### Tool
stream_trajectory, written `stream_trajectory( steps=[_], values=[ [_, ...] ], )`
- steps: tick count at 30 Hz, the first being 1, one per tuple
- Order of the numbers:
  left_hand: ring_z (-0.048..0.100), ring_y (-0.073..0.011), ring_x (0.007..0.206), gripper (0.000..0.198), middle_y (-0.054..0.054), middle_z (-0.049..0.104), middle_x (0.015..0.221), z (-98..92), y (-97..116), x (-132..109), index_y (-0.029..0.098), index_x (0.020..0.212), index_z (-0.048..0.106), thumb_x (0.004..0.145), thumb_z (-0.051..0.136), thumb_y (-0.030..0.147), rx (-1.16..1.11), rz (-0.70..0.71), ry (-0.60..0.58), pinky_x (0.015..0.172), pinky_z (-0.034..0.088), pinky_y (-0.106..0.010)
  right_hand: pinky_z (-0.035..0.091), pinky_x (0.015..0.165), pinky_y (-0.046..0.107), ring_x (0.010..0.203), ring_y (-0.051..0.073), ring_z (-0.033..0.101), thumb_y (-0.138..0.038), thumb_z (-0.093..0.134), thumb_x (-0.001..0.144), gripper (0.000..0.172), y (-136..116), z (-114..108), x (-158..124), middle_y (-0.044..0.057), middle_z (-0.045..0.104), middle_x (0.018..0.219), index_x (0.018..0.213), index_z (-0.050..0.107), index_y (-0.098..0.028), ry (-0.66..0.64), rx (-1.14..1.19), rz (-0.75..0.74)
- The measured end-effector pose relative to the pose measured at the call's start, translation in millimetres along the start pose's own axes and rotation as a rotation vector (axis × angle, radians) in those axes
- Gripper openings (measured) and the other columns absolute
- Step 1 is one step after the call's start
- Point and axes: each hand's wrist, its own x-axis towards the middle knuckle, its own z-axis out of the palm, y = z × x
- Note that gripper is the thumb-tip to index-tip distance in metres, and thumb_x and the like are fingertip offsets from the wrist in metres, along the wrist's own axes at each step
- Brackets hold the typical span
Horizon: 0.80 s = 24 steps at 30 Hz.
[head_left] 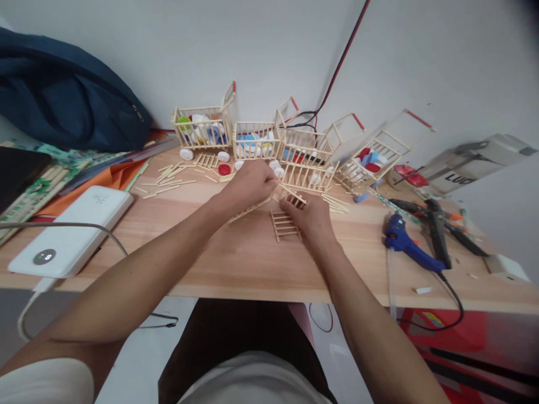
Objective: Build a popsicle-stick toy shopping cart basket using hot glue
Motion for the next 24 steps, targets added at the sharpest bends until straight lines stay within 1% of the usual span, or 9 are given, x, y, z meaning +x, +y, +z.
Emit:
stream_trajectory(
  steps=[4,7,12,16,18,21,24],
  values=[
    [0.036,-0.0138,0.055,0.032,0.001,0.041,0.052,-4.8,0,-1,0.018,0.050,0.047,0.082,0.047,0.020,0.028,0.005,-0.027,0.058,0.024,-0.030,0.035,0.059,0.027,0.061,0.016,0.056,-0.040,0.066,0.076,0.020,3,-2,-1,0.000,0.064,0.064,0.071,0.064,-0.020,-0.009,0.048,-0.015],
    [0.041,-0.0142,0.060,0.028,-0.001,0.050,0.058,-9.7,0,-2,0.017,0.056,0.052,0.084,0.045,0.019,0.026,0.036,-0.025,0.059,0.026,-0.030,0.038,0.061,0.026,0.062,0.016,0.057,-0.040,0.069,0.074,0.020,5,-2,-3,-0.001,0.066,0.068,0.082,0.068,-0.021,0.001,0.129,-0.018],
    [0.044,-0.0143,0.060,0.027,-0.001,0.054,0.059,-15.2,3,-7,0.015,0.063,0.063,0.084,0.047,0.021,0.048,0.030,-0.018,0.060,0.027,-0.030,0.041,0.064,0.027,0.067,0.016,0.061,-0.038,0.071,0.073,0.025,8,-2,-4,-0.001,0.070,0.076,0.092,0.070,-0.022,0.005,0.206,-0.019],
    [0.049,-0.0150,0.063,0.025,-0.002,0.061,0.066,-17.0,6,-9,0.013,0.082,0.073,0.085,0.050,0.024,0.042,0.027,-0.011,0.063,0.030,-0.029,0.045,0.070,0.030,0.074,0.018,0.064,-0.038,0.071,0.073,0.031,10,-4,-3,0.001,0.073,0.084,0.098,0.070,-0.021,-0.006,0.230,-0.006],
    [0.050,-0.0154,0.064,0.025,-0.003,0.062,0.068,-18.3,8,-10,0.013,0.085,0.074,0.084,0.052,0.025,0.054,0.010,-0.005,0.064,0.031,-0.029,0.047,0.074,0.032,0.081,0.020,0.065,-0.039,0.071,0.072,0.035,9,-7,-3,0.003,0.074,0.092,0.102,0.070,-0.021,-0.016,0.208,0.000],
    [0.053,-0.0164,0.068,0.024,-0.004,0.065,0.071,-21.3,9,-12,0.014,0.088,0.074,0.083,0.055,0.026,0.068,-0.019,0.000,0.065,0.032,-0.028,0.048,0.082,0.036,0.092,0.023,0.066,-0.038,0.071,0.072,0.042,7,-17,-3,0.008,0.073,0.104,0.110,0.070,-0.018,-0.028,0.112,-0.018],
    [0.056,-0.0172,0.072,0.026,-0.004,0.068,0.076,-24.4,10,-14,0.014,0.096,0.074,0.081,0.056,0.026,0.069,-0.047,-0.004,0.065,0.034,-0.027,0.050,0.082,0.038,0.096,0.025,0.066,-0.035,0.071,0.072,0.047,7,-32,-6,0.012,0.071,0.112,0.116,0.069,-0.017,-0.085,0.039,-0.062]
  ],
)
